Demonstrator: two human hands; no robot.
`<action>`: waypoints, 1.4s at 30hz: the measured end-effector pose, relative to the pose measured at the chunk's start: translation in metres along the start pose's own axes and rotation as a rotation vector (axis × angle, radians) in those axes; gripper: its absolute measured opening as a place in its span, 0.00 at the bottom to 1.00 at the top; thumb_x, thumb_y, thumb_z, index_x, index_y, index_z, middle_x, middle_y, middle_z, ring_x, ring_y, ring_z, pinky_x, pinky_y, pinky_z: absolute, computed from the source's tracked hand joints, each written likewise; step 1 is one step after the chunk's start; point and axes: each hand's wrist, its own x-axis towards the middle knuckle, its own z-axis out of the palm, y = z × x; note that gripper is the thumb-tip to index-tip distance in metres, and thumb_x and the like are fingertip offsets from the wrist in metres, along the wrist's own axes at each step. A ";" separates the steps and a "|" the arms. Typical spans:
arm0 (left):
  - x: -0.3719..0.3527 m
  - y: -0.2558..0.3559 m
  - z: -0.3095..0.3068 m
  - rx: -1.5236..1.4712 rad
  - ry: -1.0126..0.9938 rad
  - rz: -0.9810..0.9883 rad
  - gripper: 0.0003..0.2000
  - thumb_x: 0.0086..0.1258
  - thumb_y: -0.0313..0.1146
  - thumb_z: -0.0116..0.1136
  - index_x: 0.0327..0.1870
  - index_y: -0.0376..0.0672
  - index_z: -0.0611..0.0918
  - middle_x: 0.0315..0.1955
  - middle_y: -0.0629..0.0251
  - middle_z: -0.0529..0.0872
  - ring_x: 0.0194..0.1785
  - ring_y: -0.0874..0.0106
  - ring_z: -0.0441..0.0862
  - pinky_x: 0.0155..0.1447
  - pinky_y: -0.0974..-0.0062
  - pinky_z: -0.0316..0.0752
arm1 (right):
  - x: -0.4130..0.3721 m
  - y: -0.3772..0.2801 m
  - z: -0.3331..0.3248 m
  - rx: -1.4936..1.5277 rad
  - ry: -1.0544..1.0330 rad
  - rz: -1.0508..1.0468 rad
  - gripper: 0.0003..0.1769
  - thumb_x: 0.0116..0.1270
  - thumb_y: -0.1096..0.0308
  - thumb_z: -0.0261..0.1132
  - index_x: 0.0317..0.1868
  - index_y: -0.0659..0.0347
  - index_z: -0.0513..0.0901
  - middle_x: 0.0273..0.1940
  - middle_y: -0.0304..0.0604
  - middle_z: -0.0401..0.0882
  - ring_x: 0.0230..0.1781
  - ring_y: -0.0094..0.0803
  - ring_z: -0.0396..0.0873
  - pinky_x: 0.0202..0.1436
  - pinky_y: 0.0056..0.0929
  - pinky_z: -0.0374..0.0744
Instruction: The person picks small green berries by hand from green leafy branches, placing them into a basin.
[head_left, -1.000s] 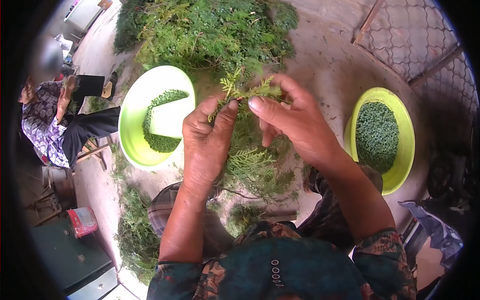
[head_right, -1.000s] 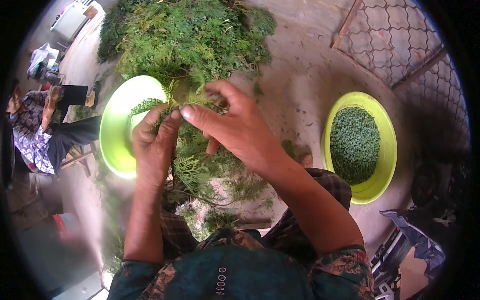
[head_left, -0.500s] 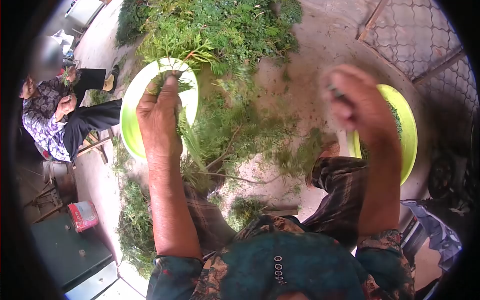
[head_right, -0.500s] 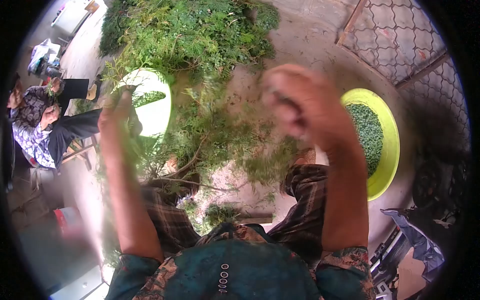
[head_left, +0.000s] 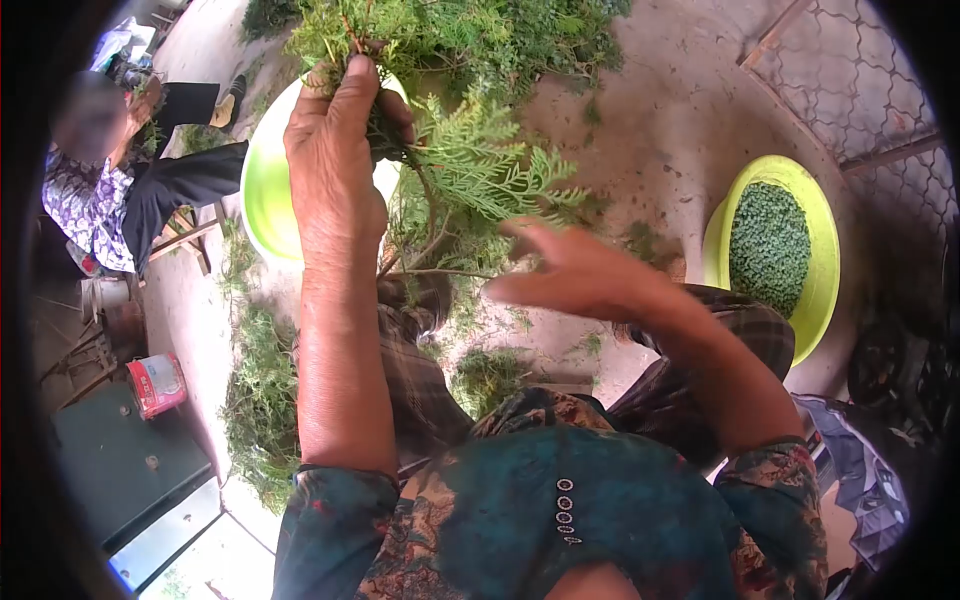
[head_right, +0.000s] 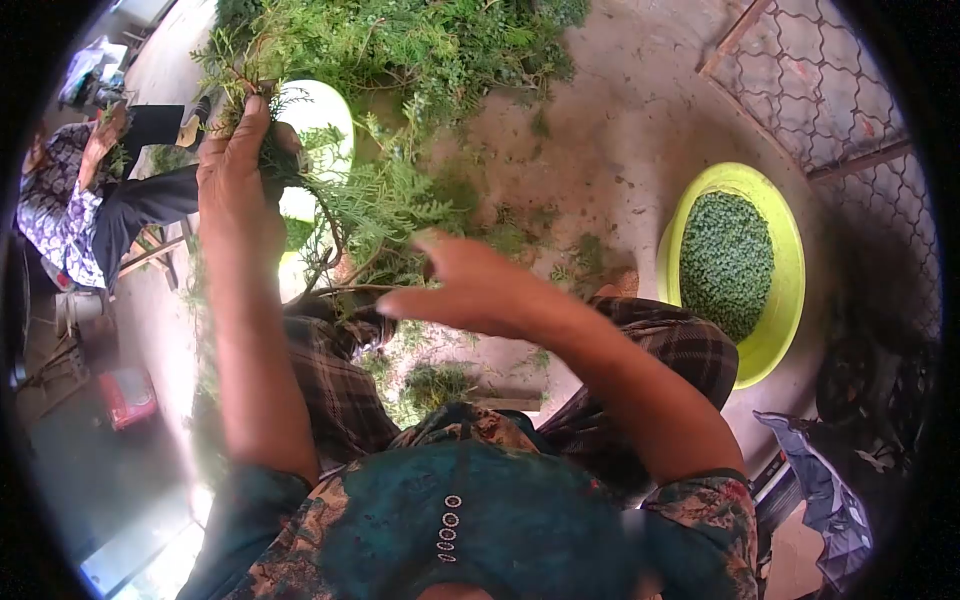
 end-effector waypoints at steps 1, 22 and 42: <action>0.000 0.001 0.001 0.002 0.006 0.013 0.12 0.68 0.43 0.58 0.38 0.42 0.78 0.21 0.67 0.81 0.25 0.77 0.77 0.33 0.77 0.72 | 0.005 -0.011 0.002 -0.003 -0.002 -0.005 0.41 0.58 0.41 0.64 0.59 0.68 0.71 0.43 0.54 0.79 0.40 0.37 0.77 0.46 0.34 0.77; -0.004 -0.030 -0.014 -0.051 -0.024 -0.803 0.41 0.63 0.54 0.56 0.70 0.34 0.58 0.69 0.38 0.54 0.73 0.50 0.50 0.72 0.52 0.46 | 0.019 -0.017 -0.085 0.799 0.106 -0.402 0.14 0.61 0.81 0.56 0.49 0.70 0.76 0.40 0.53 0.76 0.48 0.46 0.76 0.55 0.58 0.78; -0.012 -0.064 0.012 -0.709 -0.132 -0.735 0.19 0.64 0.15 0.45 0.57 0.33 0.67 0.48 0.56 0.76 0.29 0.76 0.75 0.25 0.85 0.67 | -0.026 -0.009 -0.097 0.502 0.358 0.086 0.24 0.60 0.56 0.66 0.50 0.64 0.75 0.43 0.47 0.81 0.46 0.34 0.78 0.40 0.33 0.80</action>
